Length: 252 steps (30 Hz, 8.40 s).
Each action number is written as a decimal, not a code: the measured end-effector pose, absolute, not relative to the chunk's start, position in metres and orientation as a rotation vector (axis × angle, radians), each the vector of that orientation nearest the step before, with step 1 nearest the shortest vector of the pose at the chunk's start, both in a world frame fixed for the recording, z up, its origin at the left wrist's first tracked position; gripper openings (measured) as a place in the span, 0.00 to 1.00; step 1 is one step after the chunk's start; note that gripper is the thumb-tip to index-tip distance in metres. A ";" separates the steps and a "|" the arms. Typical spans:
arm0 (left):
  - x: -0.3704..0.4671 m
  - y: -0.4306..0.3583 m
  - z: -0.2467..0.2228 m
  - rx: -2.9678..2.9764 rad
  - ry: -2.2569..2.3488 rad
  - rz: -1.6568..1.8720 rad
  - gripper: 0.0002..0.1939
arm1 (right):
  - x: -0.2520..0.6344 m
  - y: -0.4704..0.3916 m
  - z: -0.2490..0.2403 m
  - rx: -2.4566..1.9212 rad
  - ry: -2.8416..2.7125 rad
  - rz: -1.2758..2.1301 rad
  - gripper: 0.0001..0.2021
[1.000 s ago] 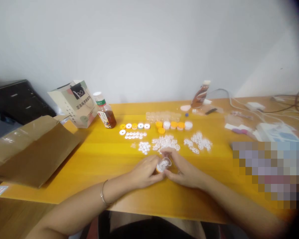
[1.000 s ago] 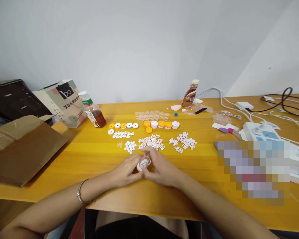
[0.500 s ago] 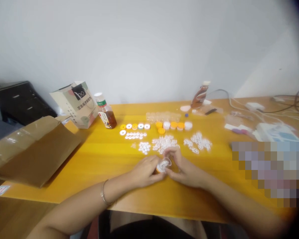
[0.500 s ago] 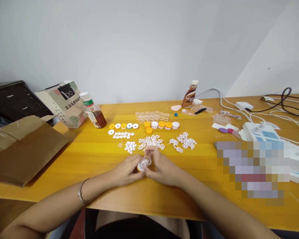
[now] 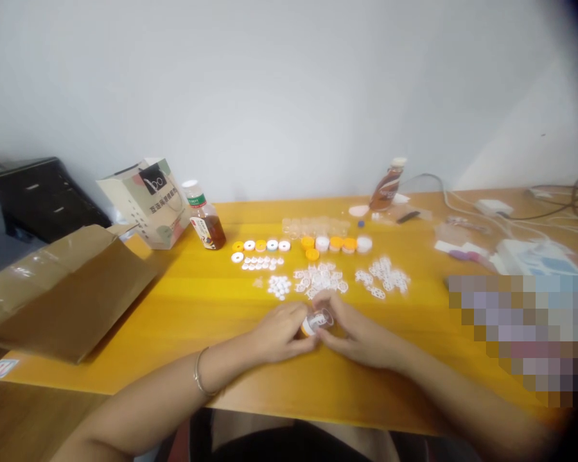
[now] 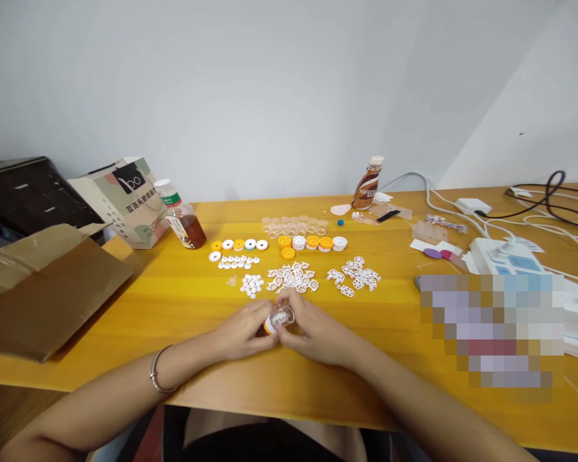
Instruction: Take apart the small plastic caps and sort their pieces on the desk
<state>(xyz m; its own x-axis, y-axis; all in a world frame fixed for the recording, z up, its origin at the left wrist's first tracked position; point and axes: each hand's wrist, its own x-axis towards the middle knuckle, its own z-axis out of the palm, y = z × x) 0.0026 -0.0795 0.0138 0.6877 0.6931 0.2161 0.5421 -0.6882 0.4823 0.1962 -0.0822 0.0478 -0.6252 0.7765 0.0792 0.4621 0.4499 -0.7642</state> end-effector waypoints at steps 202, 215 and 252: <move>-0.004 -0.057 0.009 1.469 0.851 1.170 0.13 | 0.185 -0.049 0.024 -0.639 -2.080 0.612 0.04; 0.003 -0.063 0.019 1.373 0.926 1.241 0.16 | 0.184 -0.054 0.020 -0.744 -2.016 0.513 0.06; -0.007 -0.057 0.007 1.565 0.883 1.192 0.14 | 0.206 -0.015 0.014 -1.123 -2.037 0.455 0.06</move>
